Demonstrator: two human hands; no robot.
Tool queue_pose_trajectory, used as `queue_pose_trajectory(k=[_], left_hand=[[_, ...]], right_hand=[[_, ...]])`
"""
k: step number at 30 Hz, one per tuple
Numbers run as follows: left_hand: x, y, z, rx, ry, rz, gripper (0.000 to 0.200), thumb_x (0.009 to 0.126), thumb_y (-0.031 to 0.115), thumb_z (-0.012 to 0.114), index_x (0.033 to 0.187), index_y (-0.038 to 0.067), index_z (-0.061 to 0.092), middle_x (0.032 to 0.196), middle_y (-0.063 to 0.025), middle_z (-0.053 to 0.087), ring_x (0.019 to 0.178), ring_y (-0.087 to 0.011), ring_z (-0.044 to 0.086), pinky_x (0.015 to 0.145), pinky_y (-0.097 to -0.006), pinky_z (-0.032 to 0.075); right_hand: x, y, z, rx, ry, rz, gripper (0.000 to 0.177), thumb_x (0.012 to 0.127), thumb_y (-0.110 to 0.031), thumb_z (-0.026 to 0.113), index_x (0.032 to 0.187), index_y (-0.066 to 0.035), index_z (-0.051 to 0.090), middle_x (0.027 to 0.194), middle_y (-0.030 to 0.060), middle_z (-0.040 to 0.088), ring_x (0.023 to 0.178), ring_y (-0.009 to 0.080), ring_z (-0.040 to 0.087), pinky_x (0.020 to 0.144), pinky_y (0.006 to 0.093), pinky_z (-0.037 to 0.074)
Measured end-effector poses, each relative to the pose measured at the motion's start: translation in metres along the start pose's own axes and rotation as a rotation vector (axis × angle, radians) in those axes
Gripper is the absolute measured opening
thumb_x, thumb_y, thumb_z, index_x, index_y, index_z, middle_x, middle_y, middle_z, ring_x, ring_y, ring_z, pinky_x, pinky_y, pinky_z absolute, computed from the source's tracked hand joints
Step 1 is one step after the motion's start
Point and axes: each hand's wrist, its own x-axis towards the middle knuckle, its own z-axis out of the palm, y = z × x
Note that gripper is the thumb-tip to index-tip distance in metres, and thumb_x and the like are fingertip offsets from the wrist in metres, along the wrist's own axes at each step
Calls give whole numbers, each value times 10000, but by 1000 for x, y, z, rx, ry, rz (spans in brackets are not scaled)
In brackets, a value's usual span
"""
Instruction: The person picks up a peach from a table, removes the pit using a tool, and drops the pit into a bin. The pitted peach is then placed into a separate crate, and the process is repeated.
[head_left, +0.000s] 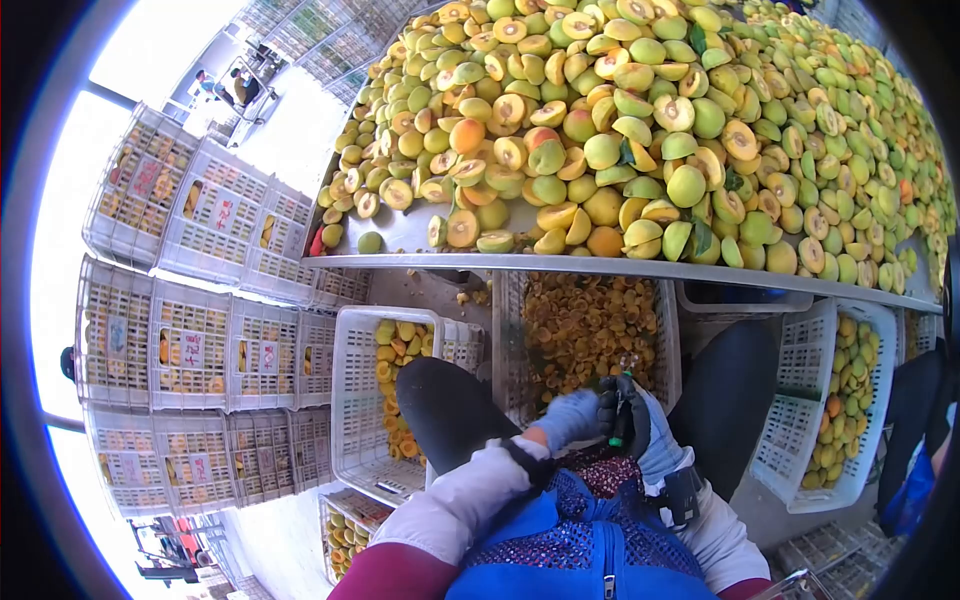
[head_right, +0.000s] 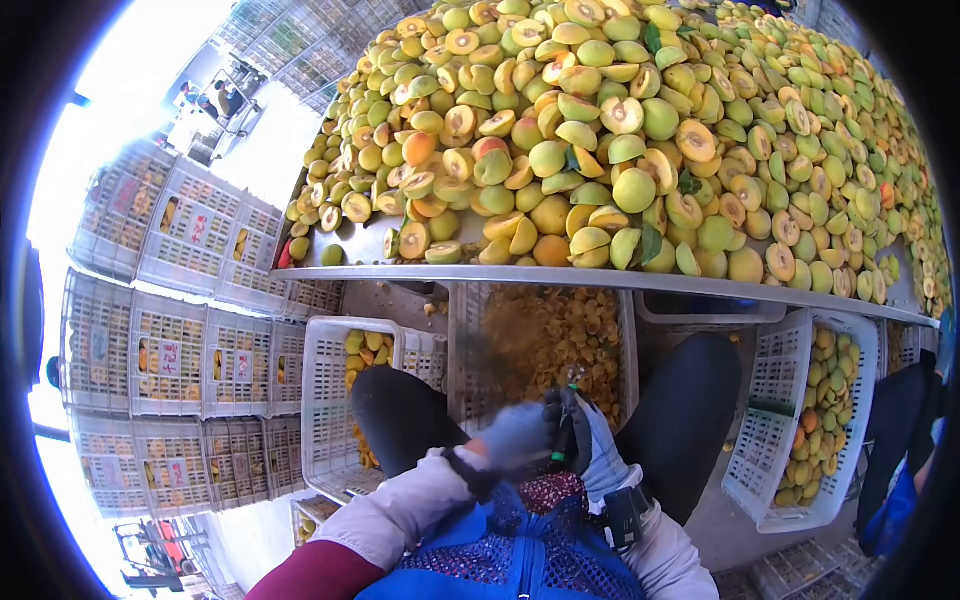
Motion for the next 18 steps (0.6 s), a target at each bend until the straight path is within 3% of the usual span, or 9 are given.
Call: queue_pose_trajectory(k=[1, 4, 5, 7, 8, 11, 14, 17, 18], left_hand=[[-14, 11, -53, -152, 289, -196, 349, 839, 401, 576, 1034, 122, 653, 1018, -156, 653, 953, -314, 639, 834, -409, 503], [-28, -54, -144, -90, 1434, -110, 199, 868, 230, 613, 1006, 92, 650, 906, -137, 654, 787, -318, 639, 696, -381, 515], [-37, -72, -177, -160, 1303, -398, 225, 896, 253, 577, 1018, 76, 644, 903, -147, 655, 789, -324, 642, 703, -387, 512], [-21, -118, -228, 76, 1129, -603, 413, 876, 432, 563, 1049, 59, 606, 973, -182, 659, 898, -353, 642, 791, -459, 492], [-11, -120, -252, 69, 843, -734, 485, 843, 467, 599, 1103, 58, 613, 1028, -190, 658, 988, -351, 618, 832, -450, 482], [24, -143, -269, 175, 829, -626, 585, 768, 538, 667, 1071, 44, 588, 1046, -214, 645, 1001, -369, 613, 844, -437, 483], [48, -216, -275, -80, 759, -349, 581, 720, 496, 740, 1037, 25, 617, 1009, -203, 667, 947, -347, 640, 835, -399, 490], [6, -135, -274, -198, 928, -399, 495, 734, 397, 760, 1013, 8, 635, 1006, -188, 674, 904, -312, 657, 807, -380, 503], [-10, -106, -265, -189, 1066, -281, 440, 737, 327, 767, 1012, 6, 642, 977, -173, 678, 873, -287, 663, 784, -370, 507]], right_hand=[[0, -2, 5, -20, 52, -54, 344, 941, -390, 553, 1111, -91, 563, 778, 14, 593, 623, 155, 592, 531, 311, 514], [1, -15, 16, -70, 68, -137, 393, 946, -381, 550, 1214, -94, 527, 796, 28, 602, 637, 141, 589, 555, 292, 508], [2, -17, 21, -95, 95, -144, 419, 946, -389, 547, 1240, -93, 512, 786, 33, 603, 609, 129, 575, 536, 279, 490], [17, -13, 15, -279, 37, -108, 427, 946, -393, 546, 1250, -95, 510, 776, 33, 602, 603, 122, 574, 526, 268, 485], [24, -9, 10, -369, 7, -91, 432, 946, -395, 545, 1255, -96, 509, 770, 33, 602, 600, 118, 573, 522, 262, 482], [38, 6, -6, -269, -49, -64, 409, 955, -390, 530, 1238, -95, 529, 743, 28, 595, 584, 113, 565, 510, 253, 471], [44, 5, -12, -272, 23, -90, 400, 963, -378, 518, 1234, -84, 526, 735, 26, 594, 561, 112, 556, 488, 243, 462], [31, -13, -1, -98, 2, -54, 386, 972, -347, 504, 1239, -68, 511, 727, 30, 591, 539, 113, 545, 455, 233, 443], [28, -16, 2, -74, 15, -103, 395, 968, -349, 508, 1238, -62, 505, 727, 34, 591, 535, 115, 544, 446, 232, 440]])
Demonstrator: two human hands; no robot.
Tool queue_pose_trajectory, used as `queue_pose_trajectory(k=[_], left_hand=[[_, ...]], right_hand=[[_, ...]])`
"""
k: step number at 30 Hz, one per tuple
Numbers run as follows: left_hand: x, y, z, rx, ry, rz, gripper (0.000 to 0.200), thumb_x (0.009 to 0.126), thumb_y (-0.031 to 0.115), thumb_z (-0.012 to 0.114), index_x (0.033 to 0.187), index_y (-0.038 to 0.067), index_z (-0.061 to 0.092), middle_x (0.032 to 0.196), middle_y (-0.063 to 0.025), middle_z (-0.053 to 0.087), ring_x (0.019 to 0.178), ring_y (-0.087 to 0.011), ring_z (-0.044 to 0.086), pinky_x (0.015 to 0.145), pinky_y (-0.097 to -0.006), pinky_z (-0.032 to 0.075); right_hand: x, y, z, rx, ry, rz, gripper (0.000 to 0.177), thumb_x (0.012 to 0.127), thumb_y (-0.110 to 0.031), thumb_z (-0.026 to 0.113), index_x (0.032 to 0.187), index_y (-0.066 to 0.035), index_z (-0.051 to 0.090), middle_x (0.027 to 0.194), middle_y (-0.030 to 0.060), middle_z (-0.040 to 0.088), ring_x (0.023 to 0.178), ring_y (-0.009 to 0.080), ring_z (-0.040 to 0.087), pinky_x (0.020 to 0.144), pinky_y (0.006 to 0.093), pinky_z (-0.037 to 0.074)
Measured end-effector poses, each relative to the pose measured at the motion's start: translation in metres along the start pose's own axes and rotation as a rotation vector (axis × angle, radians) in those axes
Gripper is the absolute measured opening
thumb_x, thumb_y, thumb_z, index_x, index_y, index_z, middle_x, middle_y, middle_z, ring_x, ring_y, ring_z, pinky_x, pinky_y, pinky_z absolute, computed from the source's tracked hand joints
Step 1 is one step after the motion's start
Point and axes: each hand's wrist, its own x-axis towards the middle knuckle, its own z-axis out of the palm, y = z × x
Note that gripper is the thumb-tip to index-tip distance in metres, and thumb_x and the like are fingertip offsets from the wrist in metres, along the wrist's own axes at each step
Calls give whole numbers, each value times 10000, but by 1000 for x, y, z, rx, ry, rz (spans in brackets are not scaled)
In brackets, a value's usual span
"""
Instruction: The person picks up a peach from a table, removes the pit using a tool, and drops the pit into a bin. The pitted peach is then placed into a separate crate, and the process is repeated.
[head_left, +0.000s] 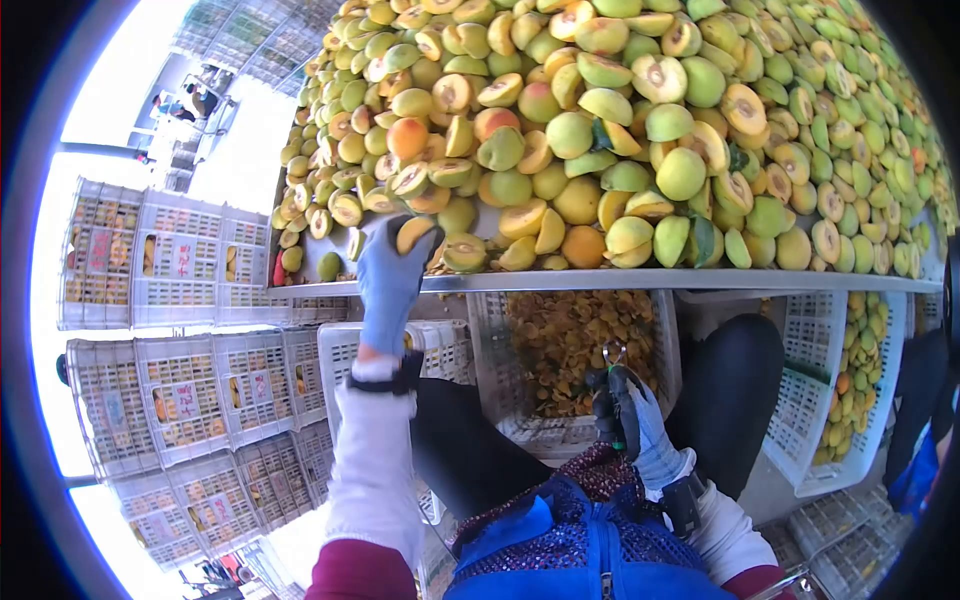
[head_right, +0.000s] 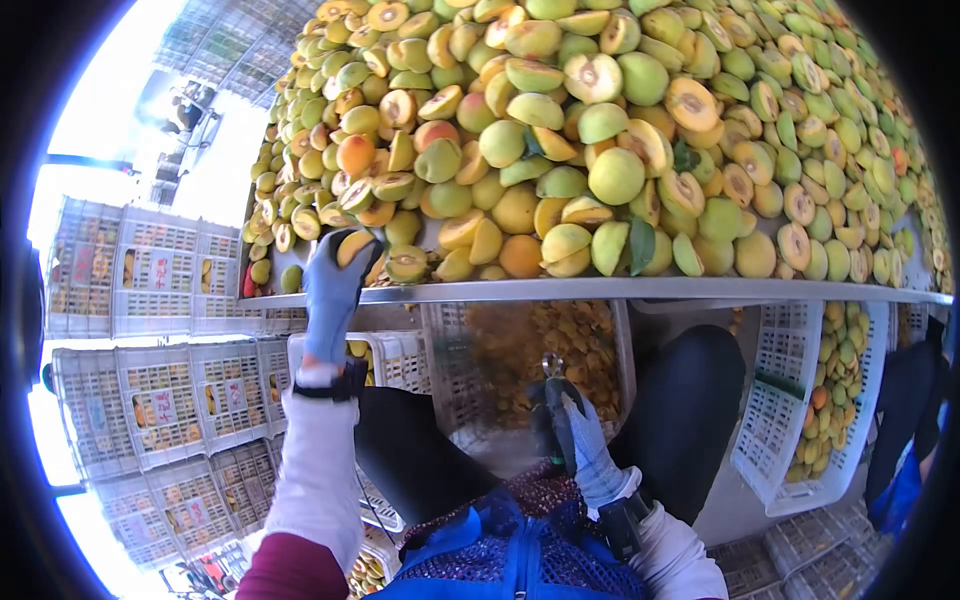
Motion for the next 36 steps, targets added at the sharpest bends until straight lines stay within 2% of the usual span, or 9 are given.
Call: queue_pose_trajectory(k=[1, 4, 7, 10, 14, 16, 19, 29, 36], left_hand=[[-28, 16, -5, -73, 123, 95, 391, 739, 257, 773, 1011, 5, 648, 948, -159, 682, 842, -262, 668, 762, -360, 512], [-104, 42, 13, -514, -86, -16, 308, 770, 145, 736, 1014, -16, 639, 920, -119, 664, 844, -193, 630, 779, -315, 495], [-155, 62, 29, -622, -322, -137, 247, 855, 141, 638, 1019, -42, 612, 925, -94, 636, 863, -159, 590, 797, -281, 472], [-182, 71, 31, -911, -342, -258, 262, 956, 193, 491, 1048, -26, 601, 947, -68, 623, 869, -135, 577, 786, -266, 463], [-204, 68, 28, -1025, -325, -406, 327, 990, 267, 458, 1065, -12, 611, 984, -70, 627, 868, -123, 571, 774, -254, 465], [-208, 74, 17, -960, -291, -289, 351, 993, 286, 453, 1069, -16, 614, 965, -73, 633, 855, -122, 575, 768, -258, 469], [-219, 73, 8, -859, -267, -111, 354, 993, 277, 455, 1078, -29, 612, 943, -85, 645, 842, -124, 585, 764, -262, 474], [-243, 62, -17, -705, -468, -154, 264, 934, 110, 525, 1124, -59, 594, 1001, -140, 648, 896, -176, 621, 796, -277, 495], [-257, 64, -5, -612, -255, 88, 215, 939, 116, 509, 1026, -54, 608, 904, -161, 653, 797, -185, 638, 711, -284, 497]], right_hand=[[-4, -2, 5, 16, 14, -40, 404, 963, -352, 513, 1237, -55, 499, 726, 38, 591, 531, 117, 543, 438, 232, 437], [-23, -12, 32, -182, -107, -213, 341, 929, -191, 523, 1216, -9, 493, 900, 77, 614, 727, 140, 581, 638, 263, 484], [-39, -34, 67, -804, -234, -500, 278, 846, -120, 569, 1086, -9, 484, 874, 137, 619, 758, 266, 634, 650, 388, 502], [-44, -29, 74, -1282, -163, -709, 259, 834, -218, 623, 964, -67, 459, 774, 169, 591, 716, 380, 610, 585, 459, 460], [-63, -27, 84, -1477, -102, -748, 320, 843, -306, 641, 944, -61, 462, 764, 153, 592, 677, 353, 617, 563, 432, 468], [-73, -28, 86, -1580, -66, -791, 337, 852, -338, 638, 929, -63, 459, 754, 147, 590, 665, 342, 619, 553, 423, 470], [-80, -24, 85, -1647, -82, -797, 327, 867, -345, 619, 920, -65, 460, 734, 137, 584, 653, 334, 620, 551, 417, 475], [-101, 0, 67, -1493, -284, -656, 377, 805, -241, 646, 1050, -13, 473, 783, 184, 599, 684, 374, 606, 578, 440, 452], [-114, 1, 72, -1427, -237, -443, 283, 827, -171, 610, 1022, -11, 483, 744, 206, 584, 723, 392, 597, 614, 451, 433]])
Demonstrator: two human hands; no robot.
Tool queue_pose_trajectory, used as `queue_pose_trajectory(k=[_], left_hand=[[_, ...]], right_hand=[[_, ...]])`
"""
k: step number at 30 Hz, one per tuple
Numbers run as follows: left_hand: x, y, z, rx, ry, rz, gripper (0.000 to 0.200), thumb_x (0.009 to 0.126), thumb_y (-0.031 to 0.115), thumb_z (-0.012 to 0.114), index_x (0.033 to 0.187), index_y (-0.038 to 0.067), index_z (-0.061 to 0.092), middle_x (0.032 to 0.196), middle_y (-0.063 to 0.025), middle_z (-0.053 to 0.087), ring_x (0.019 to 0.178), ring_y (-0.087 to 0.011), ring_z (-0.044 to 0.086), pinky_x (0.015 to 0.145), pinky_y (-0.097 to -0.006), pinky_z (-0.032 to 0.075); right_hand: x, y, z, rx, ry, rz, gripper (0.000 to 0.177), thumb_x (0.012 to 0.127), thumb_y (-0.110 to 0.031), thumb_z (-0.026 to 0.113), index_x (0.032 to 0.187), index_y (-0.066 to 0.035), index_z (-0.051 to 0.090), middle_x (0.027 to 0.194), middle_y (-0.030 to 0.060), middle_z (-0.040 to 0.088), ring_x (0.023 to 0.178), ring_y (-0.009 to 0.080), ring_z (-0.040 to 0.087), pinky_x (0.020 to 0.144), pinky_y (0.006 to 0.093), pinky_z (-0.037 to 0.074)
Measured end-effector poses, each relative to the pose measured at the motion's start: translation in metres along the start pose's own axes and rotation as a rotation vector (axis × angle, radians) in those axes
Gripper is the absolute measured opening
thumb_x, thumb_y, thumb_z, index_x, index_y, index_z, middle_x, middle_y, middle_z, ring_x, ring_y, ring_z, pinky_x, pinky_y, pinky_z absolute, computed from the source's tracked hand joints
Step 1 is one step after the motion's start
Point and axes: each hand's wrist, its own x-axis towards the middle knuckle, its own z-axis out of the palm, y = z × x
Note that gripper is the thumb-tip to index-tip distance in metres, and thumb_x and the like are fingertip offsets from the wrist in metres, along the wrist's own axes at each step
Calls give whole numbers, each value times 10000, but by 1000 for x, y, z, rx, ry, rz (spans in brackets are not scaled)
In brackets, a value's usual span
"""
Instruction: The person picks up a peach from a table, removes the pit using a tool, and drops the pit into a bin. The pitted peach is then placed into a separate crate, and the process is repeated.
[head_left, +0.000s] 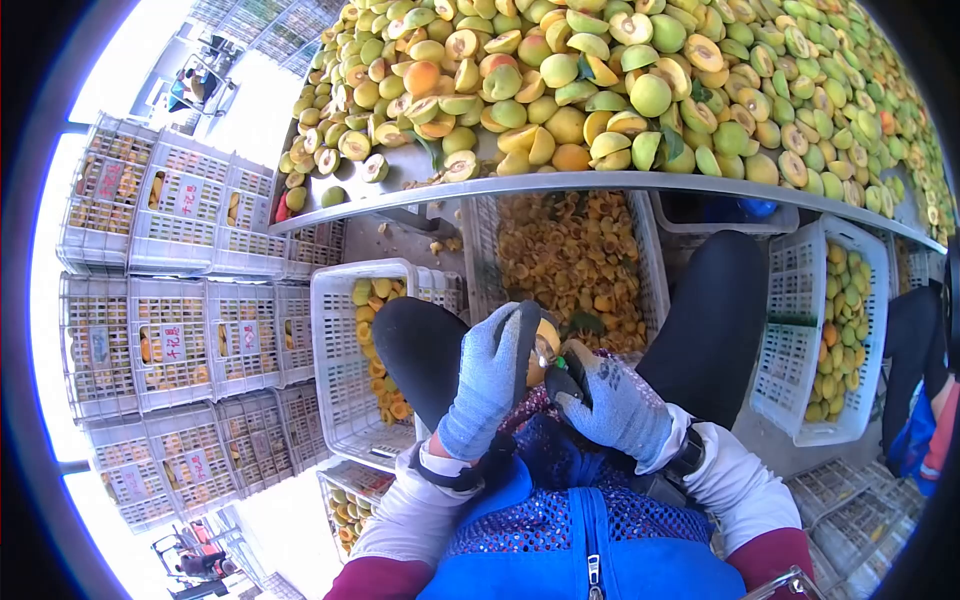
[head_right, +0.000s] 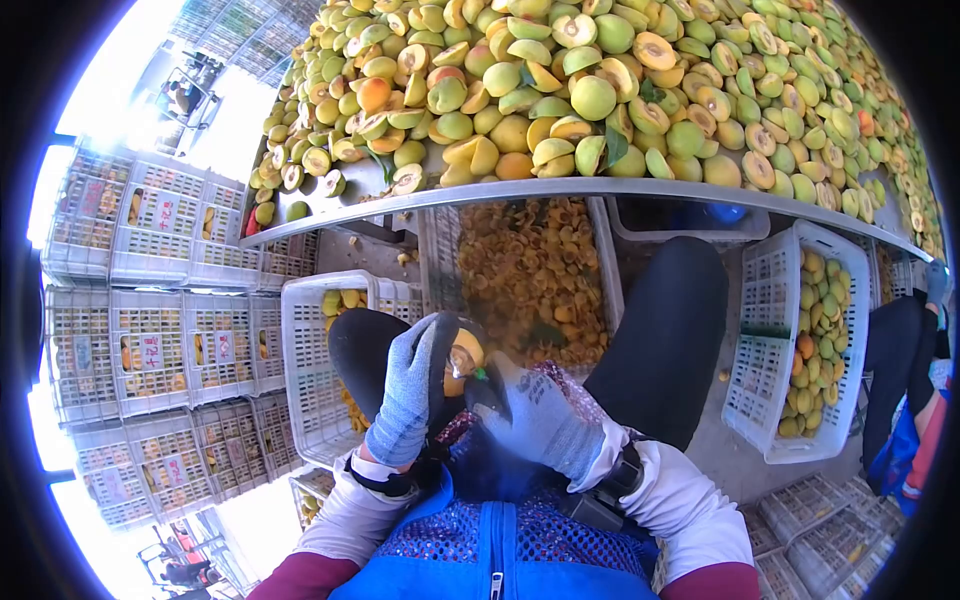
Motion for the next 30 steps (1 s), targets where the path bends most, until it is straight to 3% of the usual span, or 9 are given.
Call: queue_pose_trajectory(k=[4, 9, 12, 18, 21, 22, 25, 28, 30], left_hand=[[-3, 17, 1, -112, 69, -26, 234, 951, 134, 502, 1026, -63, 603, 909, -149, 653, 794, -171, 631, 717, -281, 493], [-8, 17, 4, -248, 93, -190, 246, 954, 140, 498, 1024, -71, 604, 916, -156, 657, 803, -177, 639, 719, -283, 495], [-9, 9, -2, 322, 111, 306, 237, 946, 135, 506, 1014, -67, 610, 874, -148, 659, 778, -174, 641, 701, -279, 498], [-3, 19, 1, -22, 131, -92, 218, 930, 137, 525, 994, -52, 614, 783, -139, 656, 724, -198, 652, 648, -293, 490], [2, 7, -6, 10, -51, -237, 223, 927, 149, 523, 992, -43, 617, 797, -163, 653, 729, -227, 656, 639, -303, 484], [0, 5, -5, 163, -58, -116, 236, 933, 168, 506, 984, -34, 617, 790, -182, 642, 732, -268, 652, 654, -320, 488], [-5, -13, 8, 46, 94, 17, 236, 931, 169, 495, 979, -28, 616, 814, -195, 634, 746, -304, 644, 673, -344, 492], [-4, 8, 13, 72, 188, -41, 216, 924, 136, 481, 985, -22, 615, 848, -192, 632, 754, -327, 639, 682, -361, 501], [-2, 11, 8, 94, 93, 27, 210, 919, 116, 472, 985, -21, 617, 862, -191, 636, 758, -340, 638, 679, -358, 505]], right_hand=[[1, 4, 9, 46, 232, -178, 231, 879, -254, 606, 933, -62, 490, 655, 173, 586, 600, 367, 615, 487, 445, 444], [-4, 0, 5, -92, 169, -178, 238, 882, -253, 604, 949, -63, 477, 656, 177, 580, 621, 364, 620, 506, 441, 452], [-5, -3, 1, -142, 104, -177, 248, 878, -256, 606, 959, -59, 478, 681, 179, 590, 645, 358, 627, 532, 436, 464], [-1, 1, 10, -4, 100, -149, 285, 862, -264, 619, 1002, -50, 494, 720, 177, 615, 662, 361, 631, 559, 440, 477], [2, 8, 6, -90, -5, -65, 327, 841, -242, 621, 1064, -25, 520, 760, 197, 621, 724, 373, 626, 615, 434, 485], [2, 10, 5, -114, -65, -14, 352, 831, -232, 622, 1091, -13, 532, 778, 206, 623, 754, 378, 625, 643, 430, 489], [0, 3, 2, -70, -52, 12, 379, 828, -228, 621, 1114, 0, 521, 767, 234, 613, 758, 394, 619, 633, 437, 491], [-1, 0, 8, -42, -4, -129, 336, 887, -223, 558, 1135, -7, 487, 860, 226, 628, 796, 344, 644, 649, 416, 496], [-1, 24, 33, 317, 6, -105, 324, 901, -206, 543, 1147, -1, 491, 844, 188, 623, 793, 304, 639, 673, 383, 498]])
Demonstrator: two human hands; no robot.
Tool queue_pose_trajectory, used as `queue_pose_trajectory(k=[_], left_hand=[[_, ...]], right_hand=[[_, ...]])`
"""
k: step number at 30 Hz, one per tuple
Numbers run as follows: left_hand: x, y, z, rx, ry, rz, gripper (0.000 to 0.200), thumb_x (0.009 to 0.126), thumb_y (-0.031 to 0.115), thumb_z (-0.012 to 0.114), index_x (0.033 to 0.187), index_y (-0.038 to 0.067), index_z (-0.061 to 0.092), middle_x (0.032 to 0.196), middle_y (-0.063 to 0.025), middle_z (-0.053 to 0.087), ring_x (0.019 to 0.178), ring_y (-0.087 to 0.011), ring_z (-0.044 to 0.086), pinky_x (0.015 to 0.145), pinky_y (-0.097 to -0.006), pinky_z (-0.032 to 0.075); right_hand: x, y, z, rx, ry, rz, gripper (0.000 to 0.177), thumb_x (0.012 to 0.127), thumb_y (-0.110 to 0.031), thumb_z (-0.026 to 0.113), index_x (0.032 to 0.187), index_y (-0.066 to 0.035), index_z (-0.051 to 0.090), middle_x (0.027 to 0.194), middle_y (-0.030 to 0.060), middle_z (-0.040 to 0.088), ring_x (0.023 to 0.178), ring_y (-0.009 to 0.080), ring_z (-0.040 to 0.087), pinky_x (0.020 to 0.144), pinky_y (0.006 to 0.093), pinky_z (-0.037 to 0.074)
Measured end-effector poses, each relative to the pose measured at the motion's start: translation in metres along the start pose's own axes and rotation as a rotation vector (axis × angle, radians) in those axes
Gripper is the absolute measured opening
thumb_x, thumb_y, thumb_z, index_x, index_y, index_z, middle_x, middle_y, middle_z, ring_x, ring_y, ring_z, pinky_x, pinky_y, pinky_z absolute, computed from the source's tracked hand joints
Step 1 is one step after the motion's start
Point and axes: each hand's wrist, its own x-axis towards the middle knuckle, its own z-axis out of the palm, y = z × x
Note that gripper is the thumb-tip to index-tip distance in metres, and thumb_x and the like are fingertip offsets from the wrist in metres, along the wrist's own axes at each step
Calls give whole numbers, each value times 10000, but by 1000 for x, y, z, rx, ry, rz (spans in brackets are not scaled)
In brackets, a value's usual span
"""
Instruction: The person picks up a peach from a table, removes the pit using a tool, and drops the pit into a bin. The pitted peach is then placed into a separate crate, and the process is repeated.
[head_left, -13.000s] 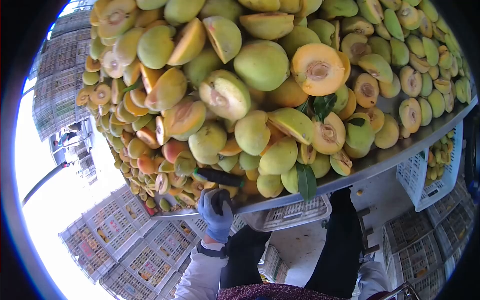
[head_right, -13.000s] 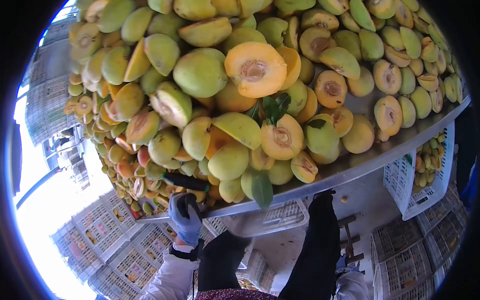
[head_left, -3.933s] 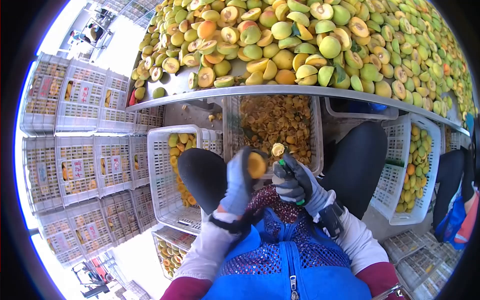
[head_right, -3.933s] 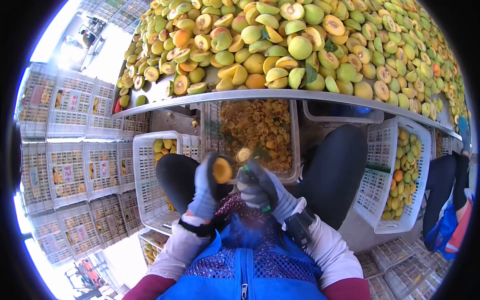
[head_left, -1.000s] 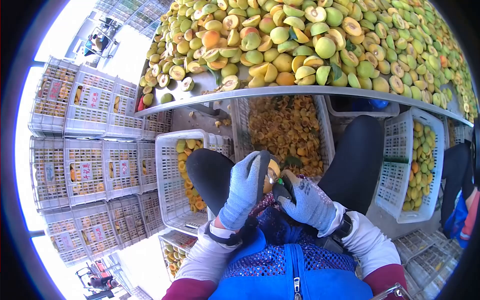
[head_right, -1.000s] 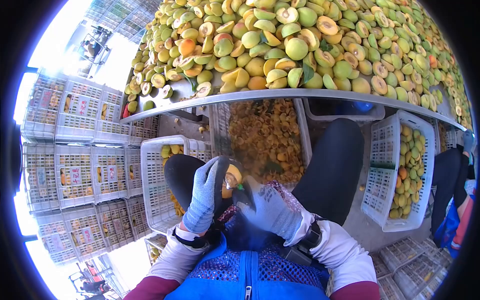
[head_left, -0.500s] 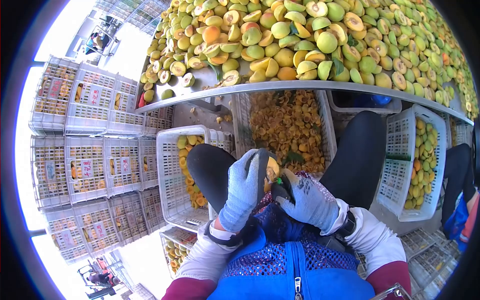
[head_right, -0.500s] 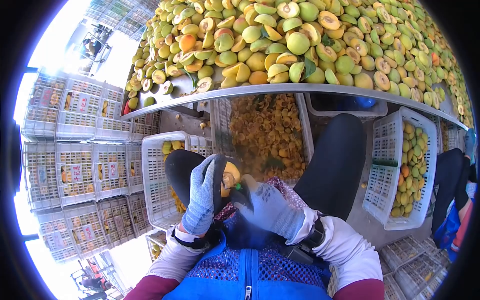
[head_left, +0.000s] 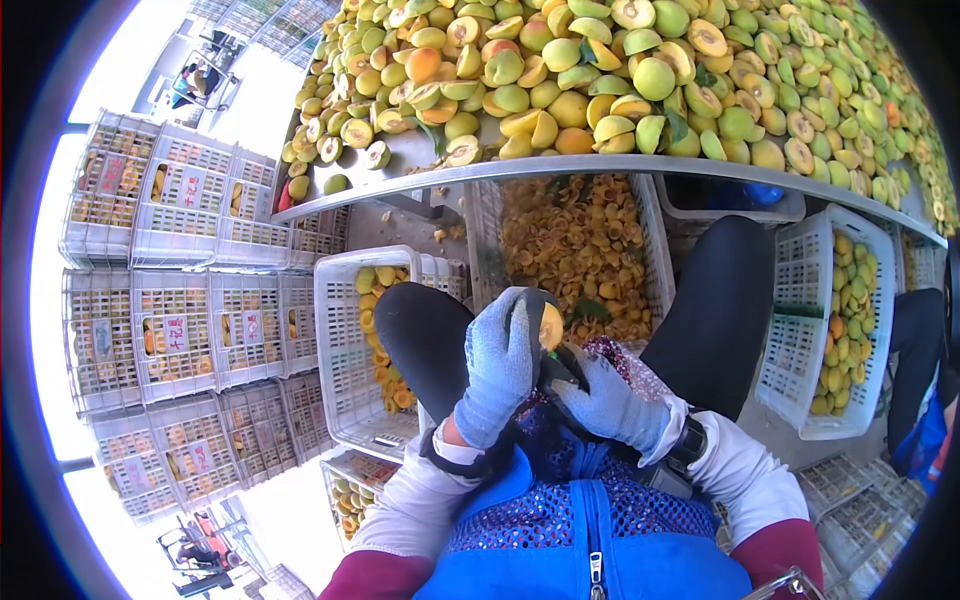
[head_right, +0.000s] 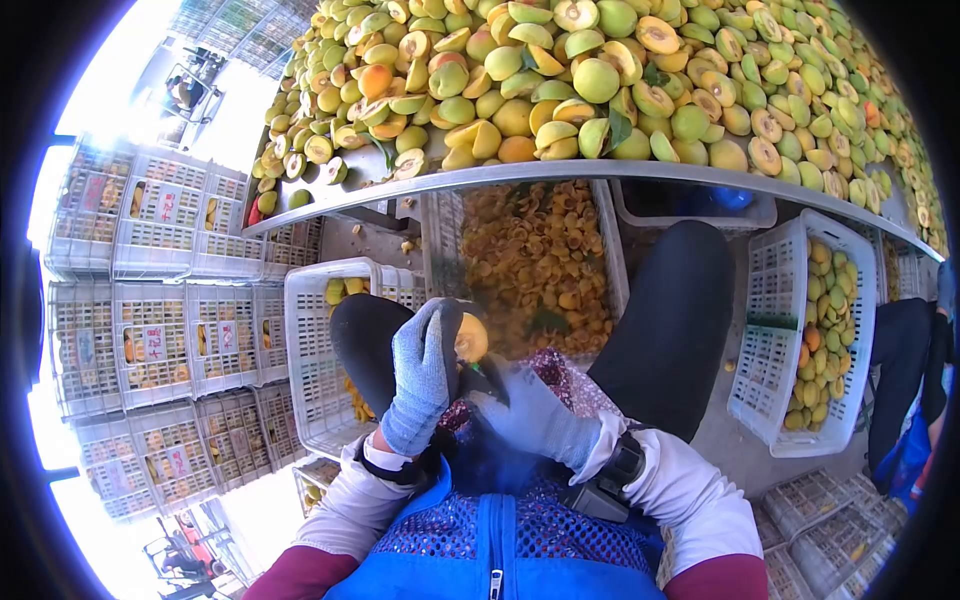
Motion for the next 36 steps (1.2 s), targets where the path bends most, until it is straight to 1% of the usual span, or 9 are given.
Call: queue_pose_trajectory(k=[2, 11, 15, 16, 17, 20, 23, 27, 36], left_hand=[[6, -5, -7, 190, -48, 340, 222, 919, 105, 455, 985, -27, 620, 865, -179, 649, 760, -322, 647, 681, -342, 508], [0, -21, 9, -522, -101, -200, 224, 920, 206, 571, 993, 3, 629, 868, -108, 660, 770, -170, 626, 677, -291, 499], [-16, -36, 0, 103, 153, 179, 228, 835, 136, 678, 1015, 12, 612, 901, -108, 653, 803, -166, 630, 702, -300, 508], [-10, -25, -15, -664, 291, -344, 226, 882, 177, 618, 1031, 7, 613, 914, -94, 648, 815, -168, 629, 739, -305, 510], [-1, -34, -44, -505, 375, -232, 237, 913, 200, 561, 1027, 2, 621, 913, -107, 648, 813, -185, 629, 740, -310, 510], [24, -47, -136, 342, 455, 20, 307, 945, 260, 503, 1066, 8, 630, 919, -173, 651, 806, -292, 641, 752, -371, 517], [47, -97, -183, 1397, 215, -303, 340, 894, 344, 567, 1100, 85, 645, 1005, -191, 634, 925, -360, 617, 808, -439, 480], [139, -44, -112, 787, 173, -159, 413, 872, 413, 570, 1132, 95, 620, 1041, -140, 627, 983, -308, 610, 824, -423, 478], [259, -103, -45, 628, -160, -156, 500, 751, 405, 736, 1054, 30, 601, 915, -153, 681, 838, -263, 656, 764, -360, 501]], right_hand=[[-5, 6, 8, 446, 19, 150, 299, 920, -232, 536, 1114, -5, 511, 790, 131, 602, 730, 253, 614, 644, 343, 490], [4, 5, 6, 1793, -700, 448, 475, 944, -549, 432, 797, -101, 485, 546, -32, 366, 379, 88, 349, 322, 256, 262], [11, 9, -11, 1841, -619, 251, 471, 969, -508, 408, 947, -55, 535, 565, -9, 408, 374, 66, 352, 319, 242, 315], [10, 26, -10, 1786, -505, 397, 480, 969, -512, 403, 939, -54, 541, 565, -11, 402, 374, 64, 344, 317, 238, 307], [5, 46, -8, 1718, -394, 540, 489, 969, -517, 399, 931, -53, 548, 564, -13, 396, 374, 61, 336, 315, 234, 299], [12, 43, -19, 1674, -428, 558, 503, 972, -517, 387, 900, -52, 566, 556, -21, 374, 376, 55, 314, 310, 216, 276], [16, 31, -24, 1670, -462, 524, 499, 983, -498, 372, 890, -52, 575, 538, -29, 351, 375, 51, 306, 310, 191, 258], [34, 38, -18, 1528, -466, 635, 517, 968, -536, 372, 873, -66, 564, 537, -32, 340, 377, 45, 272, 314, 195, 221], [51, 48, -43, 1324, -97, 643, 502, 941, -563, 431, 890, -78, 553, 542, -43, 343, 377, 50, 247, 326, 207, 199]])
